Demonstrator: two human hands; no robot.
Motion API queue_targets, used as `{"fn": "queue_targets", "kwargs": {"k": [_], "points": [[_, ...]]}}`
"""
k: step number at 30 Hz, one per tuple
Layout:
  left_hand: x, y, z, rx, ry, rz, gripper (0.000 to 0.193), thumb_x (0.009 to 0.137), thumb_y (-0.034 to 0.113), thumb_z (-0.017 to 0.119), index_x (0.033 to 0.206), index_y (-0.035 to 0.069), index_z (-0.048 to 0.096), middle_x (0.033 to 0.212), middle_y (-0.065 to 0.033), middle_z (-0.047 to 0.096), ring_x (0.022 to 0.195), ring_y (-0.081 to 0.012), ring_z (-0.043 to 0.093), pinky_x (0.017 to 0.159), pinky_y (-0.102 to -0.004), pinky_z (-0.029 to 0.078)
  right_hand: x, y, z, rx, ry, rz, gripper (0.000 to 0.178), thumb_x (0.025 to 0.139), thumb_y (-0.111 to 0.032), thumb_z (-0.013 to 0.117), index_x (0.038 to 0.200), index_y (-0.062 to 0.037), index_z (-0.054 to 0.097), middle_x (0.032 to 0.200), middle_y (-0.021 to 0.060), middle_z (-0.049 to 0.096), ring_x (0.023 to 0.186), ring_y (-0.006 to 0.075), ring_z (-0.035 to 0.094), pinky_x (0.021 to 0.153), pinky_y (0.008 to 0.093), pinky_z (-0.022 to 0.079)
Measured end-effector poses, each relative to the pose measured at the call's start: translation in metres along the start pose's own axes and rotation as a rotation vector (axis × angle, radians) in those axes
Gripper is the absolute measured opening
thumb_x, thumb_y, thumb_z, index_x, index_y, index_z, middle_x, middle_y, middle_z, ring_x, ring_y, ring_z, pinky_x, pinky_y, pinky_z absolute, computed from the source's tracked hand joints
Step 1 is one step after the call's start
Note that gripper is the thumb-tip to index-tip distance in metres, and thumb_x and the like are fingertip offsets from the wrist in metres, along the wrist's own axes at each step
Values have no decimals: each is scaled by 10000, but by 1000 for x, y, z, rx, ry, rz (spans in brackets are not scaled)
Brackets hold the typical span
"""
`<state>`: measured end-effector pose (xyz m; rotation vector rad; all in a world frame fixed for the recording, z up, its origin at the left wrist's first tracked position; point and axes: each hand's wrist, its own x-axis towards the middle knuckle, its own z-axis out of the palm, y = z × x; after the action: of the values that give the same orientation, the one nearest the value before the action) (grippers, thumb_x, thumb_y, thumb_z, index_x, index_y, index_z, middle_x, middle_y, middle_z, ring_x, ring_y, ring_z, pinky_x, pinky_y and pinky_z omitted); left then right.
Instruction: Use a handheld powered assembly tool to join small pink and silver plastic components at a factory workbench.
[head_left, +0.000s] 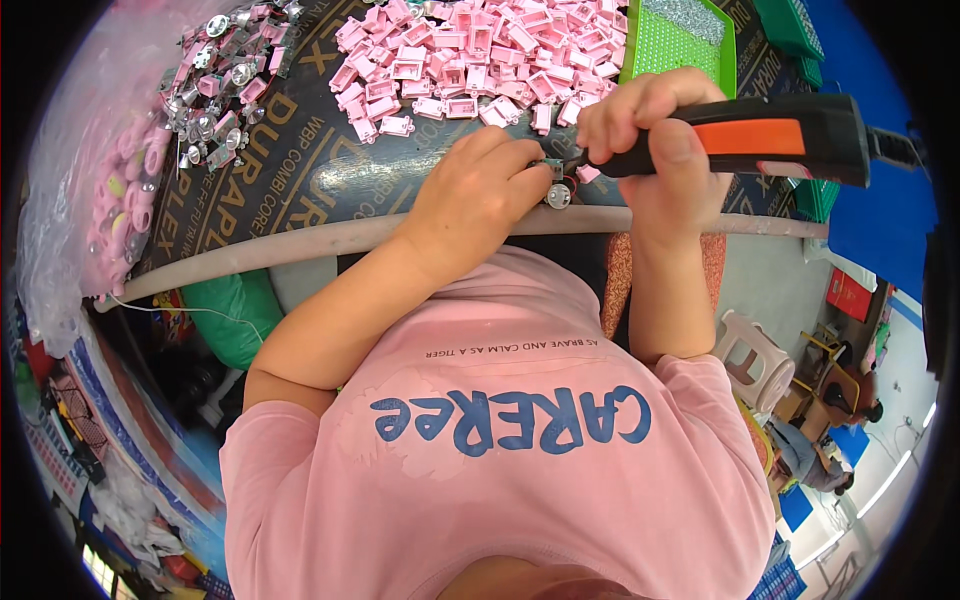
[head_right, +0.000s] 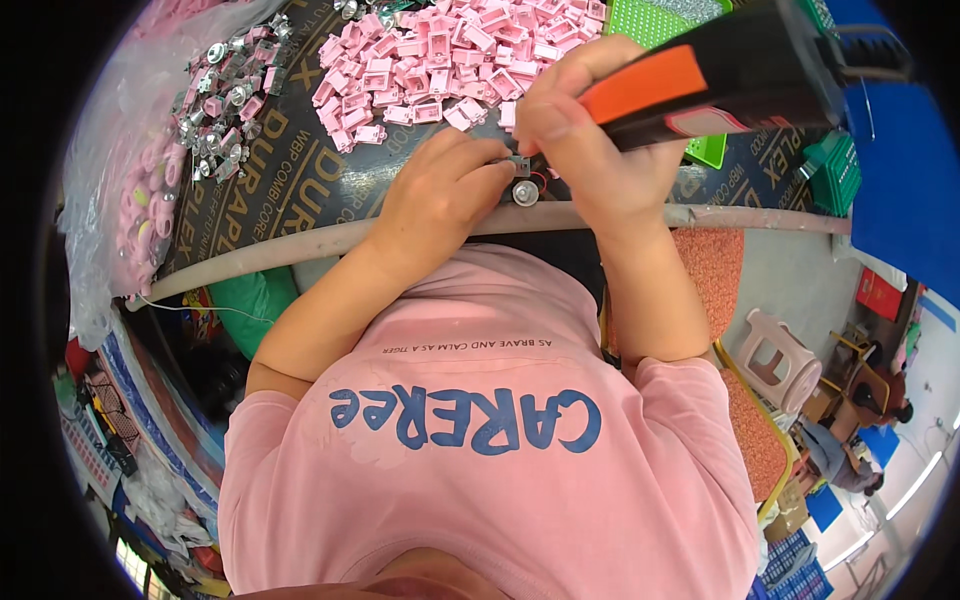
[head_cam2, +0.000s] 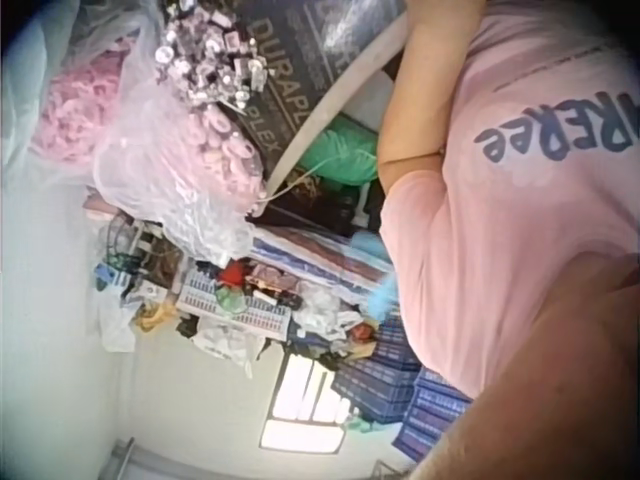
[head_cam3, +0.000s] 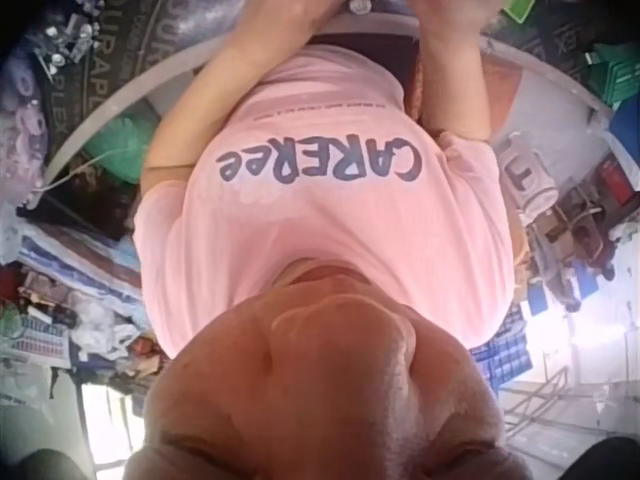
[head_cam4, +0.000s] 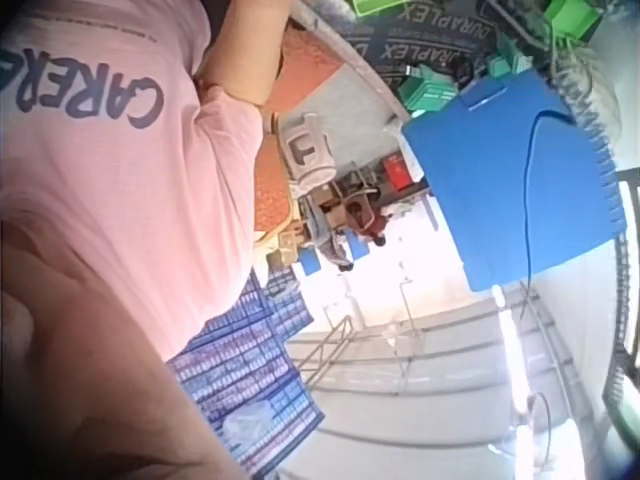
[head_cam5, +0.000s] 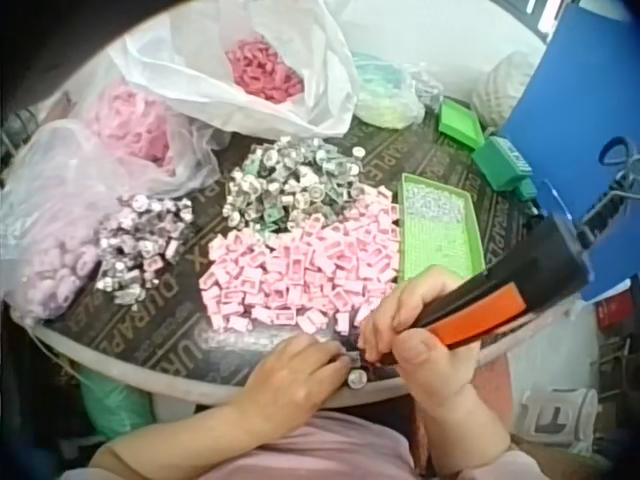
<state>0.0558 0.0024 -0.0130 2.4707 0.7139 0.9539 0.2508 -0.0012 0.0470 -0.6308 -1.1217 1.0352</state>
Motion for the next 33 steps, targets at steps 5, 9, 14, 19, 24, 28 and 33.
{"fn": "queue_targets", "kwargs": {"k": [5, 9, 14, 19, 24, 28, 33], "points": [[0, 0, 0, 10, 3, -3, 155, 824, 106, 684, 962, 52, 728, 1070, -84, 693, 969, -284, 632, 890, -413, 544, 1, 7, 2, -31, 6, 17, 149, 911, 40, 726, 961, -17, 598, 775, 86, 695, 635, 125, 643, 600, 272, 537], [-1, 0, 0, 5, 5, -4, 147, 826, 110, 679, 954, 56, 728, 1062, -80, 691, 965, -282, 631, 888, -412, 545, 1, 9, 3, -22, 24, 16, 143, 905, 30, 743, 945, -16, 614, 779, 85, 709, 629, 118, 647, 594, 267, 539], [-1, 0, 1, 7, 5, -1, 149, 832, 110, 676, 960, 54, 728, 1061, -79, 691, 971, -282, 633, 886, -413, 544, 2, 10, 2, -57, -3, -6, 163, 893, 28, 766, 948, -17, 620, 779, 82, 710, 627, 117, 651, 593, 264, 542], [0, 1, 1, 11, 10, 0, 151, 833, 111, 676, 966, 55, 721, 1051, -77, 685, 962, -282, 633, 874, -410, 545, -3, 13, 4, -43, 43, 16, 197, 848, 25, 804, 931, -19, 631, 797, 59, 705, 662, 93, 645, 610, 248, 529], [3, 4, -2, 10, -32, -16, 124, 834, 112, 675, 942, 58, 701, 1021, -79, 668, 953, -279, 633, 854, -406, 545, -3, 14, 2, -119, -17, 3, 233, 820, 33, 820, 938, -14, 625, 804, 44, 693, 670, 85, 633, 615, 240, 513], [4, 2, -2, -15, -25, -2, 106, 841, 110, 671, 931, 60, 692, 1012, -81, 660, 945, -282, 632, 850, -405, 544, -9, 17, 5, -77, -8, -3, 245, 810, 23, 831, 929, -14, 619, 796, 46, 680, 675, 97, 632, 624, 245, 513], [6, -3, -8, -68, -53, -7, 124, 852, 102, 663, 963, 58, 695, 1051, -80, 678, 952, -292, 633, 860, -407, 545, 10, -6, -12, 123, -143, 6, 240, 894, -66, 787, 999, -14, 578, 801, 112, 669, 665, 175, 635, 632, 320, 536]]}}
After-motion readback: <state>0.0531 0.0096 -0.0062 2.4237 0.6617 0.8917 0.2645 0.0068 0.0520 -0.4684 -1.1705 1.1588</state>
